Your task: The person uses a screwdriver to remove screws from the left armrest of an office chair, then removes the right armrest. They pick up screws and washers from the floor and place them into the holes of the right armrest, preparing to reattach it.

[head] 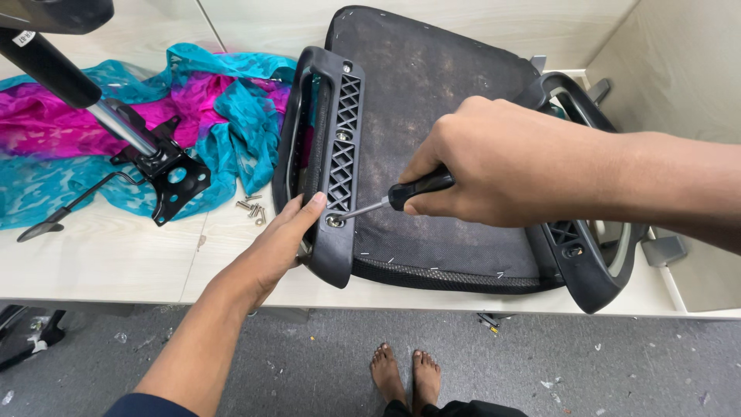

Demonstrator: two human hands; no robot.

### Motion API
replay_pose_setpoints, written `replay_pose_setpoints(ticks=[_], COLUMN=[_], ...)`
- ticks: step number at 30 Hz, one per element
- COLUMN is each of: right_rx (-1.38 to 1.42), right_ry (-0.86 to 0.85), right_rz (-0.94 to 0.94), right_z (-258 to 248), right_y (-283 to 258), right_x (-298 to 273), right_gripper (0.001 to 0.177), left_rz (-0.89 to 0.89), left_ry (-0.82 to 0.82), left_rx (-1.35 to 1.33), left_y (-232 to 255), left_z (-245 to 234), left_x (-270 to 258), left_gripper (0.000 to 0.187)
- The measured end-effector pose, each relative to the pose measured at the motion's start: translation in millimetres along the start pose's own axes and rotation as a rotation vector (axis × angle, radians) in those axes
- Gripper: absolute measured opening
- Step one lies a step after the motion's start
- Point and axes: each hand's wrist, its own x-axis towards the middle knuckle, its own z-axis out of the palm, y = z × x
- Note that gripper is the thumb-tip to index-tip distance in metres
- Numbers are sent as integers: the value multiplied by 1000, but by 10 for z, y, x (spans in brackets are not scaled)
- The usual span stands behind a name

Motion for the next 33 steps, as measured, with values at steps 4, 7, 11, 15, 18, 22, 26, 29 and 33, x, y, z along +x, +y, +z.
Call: replay_pose_setpoints(ticks=[4, 7, 11, 15, 18, 22, 26, 29, 33], right_rx=[-161, -336, -483, -529, -499, -513, -443, -395, -313], right_ry=[99, 234, 248, 262, 284, 310, 255, 245, 314], right_rz=[-178, -383, -436, -480, -519, -541, -453, -400, -395], right_z=[-41, -62, -67, -80, -80, -65, -91, -91, -87], right_y=[25, 24, -23, -46, -90, -181, -216, -254, -303], right_x=[55, 70, 121, 136, 161, 199, 209, 218, 217], right_gripper=[24, 24, 24, 25, 21, 13, 15, 14, 15], left_rz=[-32, -37, -19, -14, -82, -71, -39, -26, -15], left_ry=[25, 90, 111, 57, 102, 178, 249, 257, 273], left_rx=[61, 154, 143, -116, -106, -140, -170, -211, -281], left_y=[25, 57, 128, 196, 209, 152, 132, 94, 99], left_z=[25, 45, 75, 113, 134, 171, 206, 202, 220], left_x=[93, 191, 319, 378, 372, 347, 383, 394, 405], left_gripper=[96, 107, 104, 85, 78, 73, 67, 65, 62])
